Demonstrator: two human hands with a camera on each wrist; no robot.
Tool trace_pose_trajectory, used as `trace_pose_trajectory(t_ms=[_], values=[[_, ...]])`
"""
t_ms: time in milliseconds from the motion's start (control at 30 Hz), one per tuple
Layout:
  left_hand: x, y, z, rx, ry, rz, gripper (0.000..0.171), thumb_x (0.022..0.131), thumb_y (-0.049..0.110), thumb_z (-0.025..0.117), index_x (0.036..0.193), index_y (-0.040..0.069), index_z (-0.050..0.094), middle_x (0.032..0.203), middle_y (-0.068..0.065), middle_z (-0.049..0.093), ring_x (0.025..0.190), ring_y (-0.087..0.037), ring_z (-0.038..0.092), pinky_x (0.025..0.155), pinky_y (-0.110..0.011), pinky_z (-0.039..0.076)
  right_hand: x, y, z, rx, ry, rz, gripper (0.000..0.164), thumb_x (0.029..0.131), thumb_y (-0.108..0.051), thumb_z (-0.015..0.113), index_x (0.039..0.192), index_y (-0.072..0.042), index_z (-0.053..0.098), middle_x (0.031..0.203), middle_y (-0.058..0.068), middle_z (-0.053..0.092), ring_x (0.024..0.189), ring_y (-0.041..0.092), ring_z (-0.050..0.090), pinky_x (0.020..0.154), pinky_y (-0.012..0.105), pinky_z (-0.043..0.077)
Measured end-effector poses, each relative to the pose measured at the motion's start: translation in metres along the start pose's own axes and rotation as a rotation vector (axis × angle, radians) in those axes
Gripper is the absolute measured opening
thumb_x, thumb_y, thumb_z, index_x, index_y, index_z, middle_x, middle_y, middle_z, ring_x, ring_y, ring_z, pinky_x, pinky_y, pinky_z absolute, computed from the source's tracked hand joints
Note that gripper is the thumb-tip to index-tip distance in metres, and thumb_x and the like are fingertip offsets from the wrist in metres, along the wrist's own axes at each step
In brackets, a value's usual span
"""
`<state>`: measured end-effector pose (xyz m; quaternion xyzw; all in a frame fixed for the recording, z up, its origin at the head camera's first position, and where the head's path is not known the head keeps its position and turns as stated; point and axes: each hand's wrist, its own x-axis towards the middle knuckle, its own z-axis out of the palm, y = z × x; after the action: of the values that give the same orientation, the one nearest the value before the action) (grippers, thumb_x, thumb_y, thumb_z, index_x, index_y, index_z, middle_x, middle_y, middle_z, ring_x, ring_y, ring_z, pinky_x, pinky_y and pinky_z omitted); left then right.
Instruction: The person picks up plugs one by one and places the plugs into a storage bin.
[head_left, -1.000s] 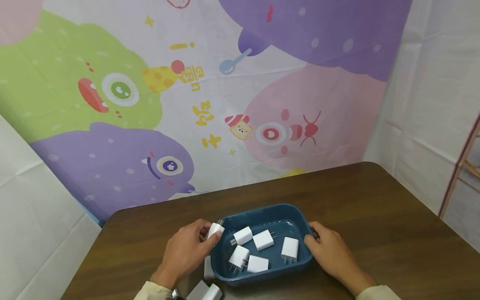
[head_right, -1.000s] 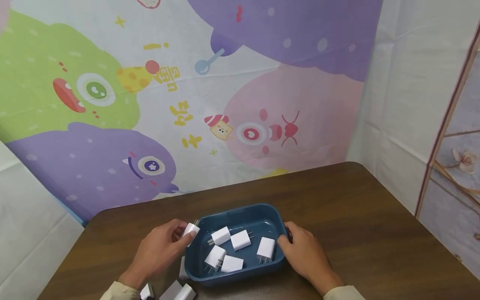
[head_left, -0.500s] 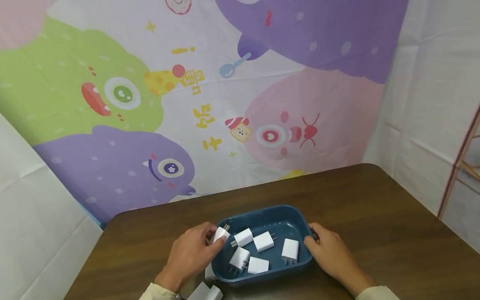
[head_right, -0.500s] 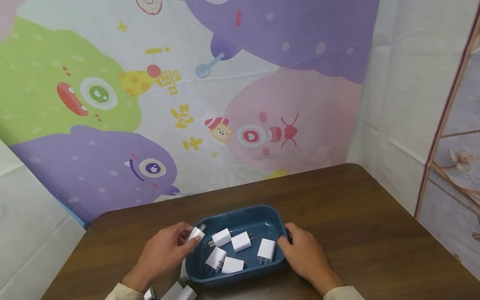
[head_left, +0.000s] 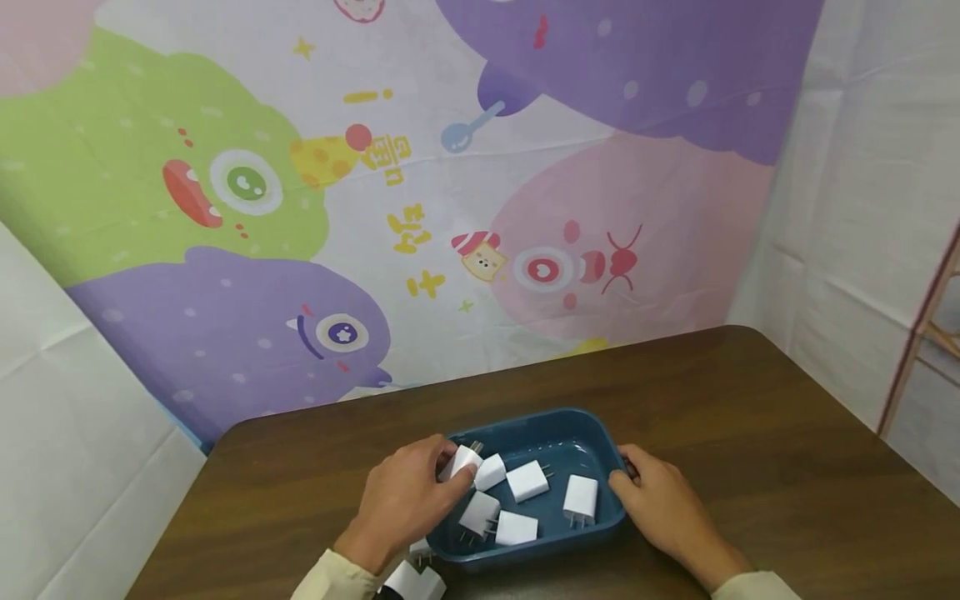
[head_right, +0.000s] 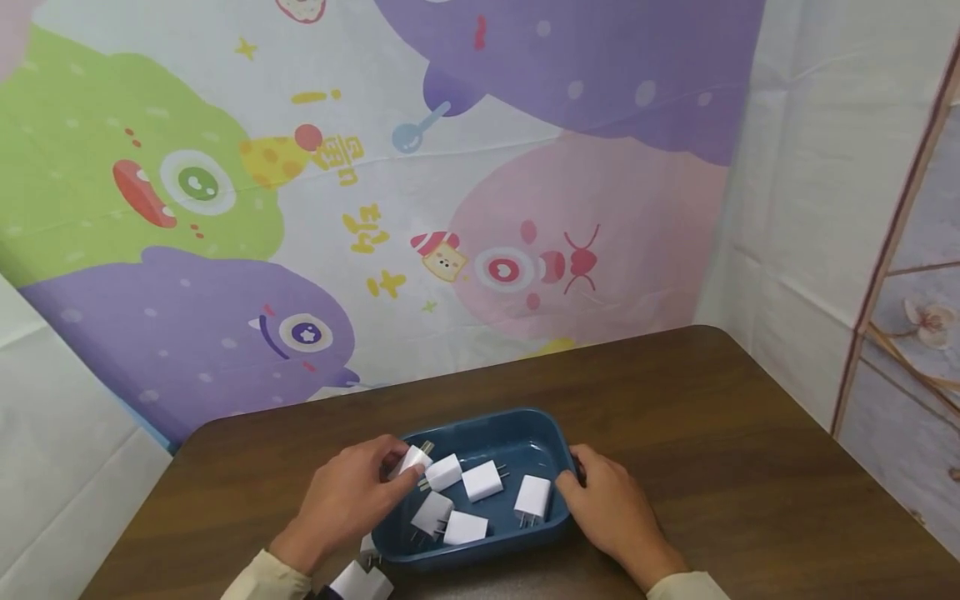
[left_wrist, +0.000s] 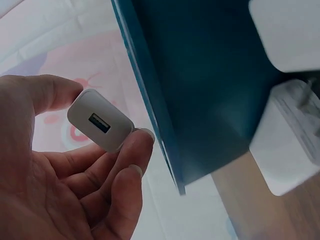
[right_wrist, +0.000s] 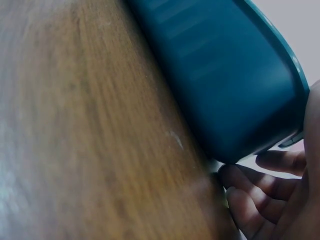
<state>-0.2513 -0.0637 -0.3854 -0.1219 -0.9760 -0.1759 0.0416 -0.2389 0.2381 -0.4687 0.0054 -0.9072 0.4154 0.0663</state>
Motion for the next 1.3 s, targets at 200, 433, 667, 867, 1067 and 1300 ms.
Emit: trace_pose_trajectory(t_ms=[200,433,667,867,1067,1300], values=[[0.007,0.006,0.003,0.005,0.018,0.031,0.034,0.089,0.048,0.068,0.104,0.017,0.069,0.084,0.008,0.065,0.071,-0.008,0.057,0.062,-0.034,0.048,0.0,-0.001,0.0,-0.006,-0.011,0.008,0.032,0.095,-0.021,0.058,0.122,-0.008,0.067,0.096,-0.002,0.066,0.084,0.015,0.057,0.078,0.039,0.047],[0.015,0.012,0.002,-0.003,0.027,0.073,0.032,0.09,0.046,0.068,0.103,0.016,0.069,0.081,0.009,0.062,0.069,-0.008,0.054,0.06,-0.032,0.045,0.0,0.001,-0.002,0.001,-0.006,-0.005,0.032,0.094,-0.02,0.059,0.122,-0.007,0.067,0.092,-0.003,0.065,0.081,0.014,0.056,0.075,0.037,0.046],[0.022,0.019,0.004,0.006,-0.015,0.086,0.037,0.091,0.046,0.067,0.109,0.014,0.07,0.089,0.005,0.068,0.073,-0.009,0.059,0.064,-0.034,0.05,-0.001,0.0,-0.002,0.009,-0.007,-0.004,0.032,0.095,-0.02,0.059,0.123,-0.007,0.067,0.091,-0.003,0.064,0.081,0.014,0.056,0.075,0.036,0.045],[0.03,0.029,0.007,0.01,-0.041,0.093,0.04,0.09,0.048,0.067,0.112,0.014,0.071,0.091,0.003,0.07,0.074,-0.011,0.062,0.065,-0.036,0.053,-0.001,0.0,0.0,0.007,-0.009,0.011,0.032,0.095,-0.02,0.058,0.123,-0.007,0.067,0.092,-0.003,0.065,0.082,0.014,0.057,0.076,0.036,0.046],[0.037,0.038,0.011,0.006,-0.081,0.09,0.039,0.09,0.048,0.067,0.111,0.015,0.071,0.089,0.005,0.068,0.072,-0.011,0.06,0.064,-0.035,0.052,-0.001,0.0,0.0,0.015,-0.002,0.003,0.03,0.094,-0.019,0.059,0.121,-0.008,0.068,0.09,-0.003,0.064,0.08,0.014,0.056,0.075,0.036,0.045],[0.046,0.045,0.013,0.031,-0.107,0.128,0.038,0.091,0.046,0.068,0.109,0.014,0.072,0.087,0.004,0.068,0.067,-0.011,0.057,0.058,-0.03,0.049,-0.001,0.002,-0.001,0.025,0.006,-0.013,0.03,0.094,-0.018,0.06,0.121,-0.008,0.068,0.088,-0.003,0.063,0.079,0.013,0.055,0.073,0.035,0.044]])
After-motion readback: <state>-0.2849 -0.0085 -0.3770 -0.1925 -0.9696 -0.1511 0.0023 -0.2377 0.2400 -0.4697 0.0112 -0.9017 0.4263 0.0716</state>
